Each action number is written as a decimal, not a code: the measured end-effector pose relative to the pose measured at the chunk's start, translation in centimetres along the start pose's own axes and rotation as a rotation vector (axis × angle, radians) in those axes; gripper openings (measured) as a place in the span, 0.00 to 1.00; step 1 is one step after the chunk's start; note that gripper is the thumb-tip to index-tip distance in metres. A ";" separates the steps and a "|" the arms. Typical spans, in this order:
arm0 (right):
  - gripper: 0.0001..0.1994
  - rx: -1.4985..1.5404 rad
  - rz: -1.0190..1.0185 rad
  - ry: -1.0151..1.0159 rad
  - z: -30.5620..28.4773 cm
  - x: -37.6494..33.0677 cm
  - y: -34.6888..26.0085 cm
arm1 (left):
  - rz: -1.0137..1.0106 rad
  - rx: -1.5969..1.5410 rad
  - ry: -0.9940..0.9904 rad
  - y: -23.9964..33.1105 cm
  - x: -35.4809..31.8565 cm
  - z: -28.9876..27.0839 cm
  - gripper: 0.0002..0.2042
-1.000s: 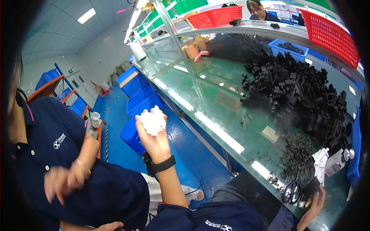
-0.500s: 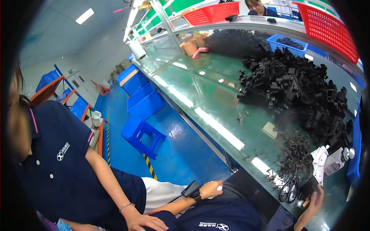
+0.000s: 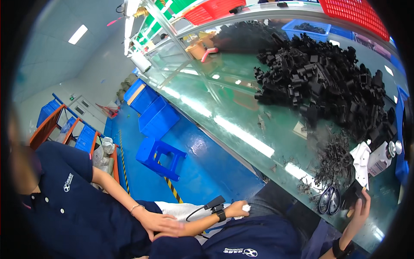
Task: Deburring and cleaning plastic molded parts using a handheld tool and scissors.
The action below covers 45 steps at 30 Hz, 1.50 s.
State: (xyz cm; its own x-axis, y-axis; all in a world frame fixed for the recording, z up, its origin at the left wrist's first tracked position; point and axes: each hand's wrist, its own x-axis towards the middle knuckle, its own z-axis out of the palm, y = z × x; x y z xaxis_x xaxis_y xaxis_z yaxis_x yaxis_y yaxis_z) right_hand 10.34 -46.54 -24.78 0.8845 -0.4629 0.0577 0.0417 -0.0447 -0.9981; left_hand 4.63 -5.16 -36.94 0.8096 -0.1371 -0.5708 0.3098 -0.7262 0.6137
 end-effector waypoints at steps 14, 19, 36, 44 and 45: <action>0.13 0.044 -0.042 -0.067 0.1 0.0 -0.8 | 0.120 0.116 -0.203 5.4 -2.7 -1.3 0.14; 0.12 0.032 -0.067 -0.063 0.3 0.0 -0.9 | -0.043 0.067 -0.445 5.4 -2.7 -2.0 0.15; 0.14 -0.024 -0.096 -0.045 0.3 -0.1 -0.6 | 0.419 0.234 -0.195 4.6 -2.8 1.7 0.18; 0.13 -0.023 -0.111 -0.043 0.3 0.0 -0.3 | 0.424 0.031 -0.195 2.6 -1.4 3.5 0.18; 0.13 -0.023 -0.110 -0.038 0.1 0.1 -0.3 | 0.418 0.068 -0.175 2.4 -1.1 4.1 0.18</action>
State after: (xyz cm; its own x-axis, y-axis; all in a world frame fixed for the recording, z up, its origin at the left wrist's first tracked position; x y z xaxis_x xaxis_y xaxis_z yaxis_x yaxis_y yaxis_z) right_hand 10.42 -46.47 -24.50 0.8919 -0.4206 0.1661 0.1298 -0.1138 -0.9850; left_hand 2.42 -9.52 -37.01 0.7596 -0.5352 -0.3695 -0.0637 -0.6266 0.7767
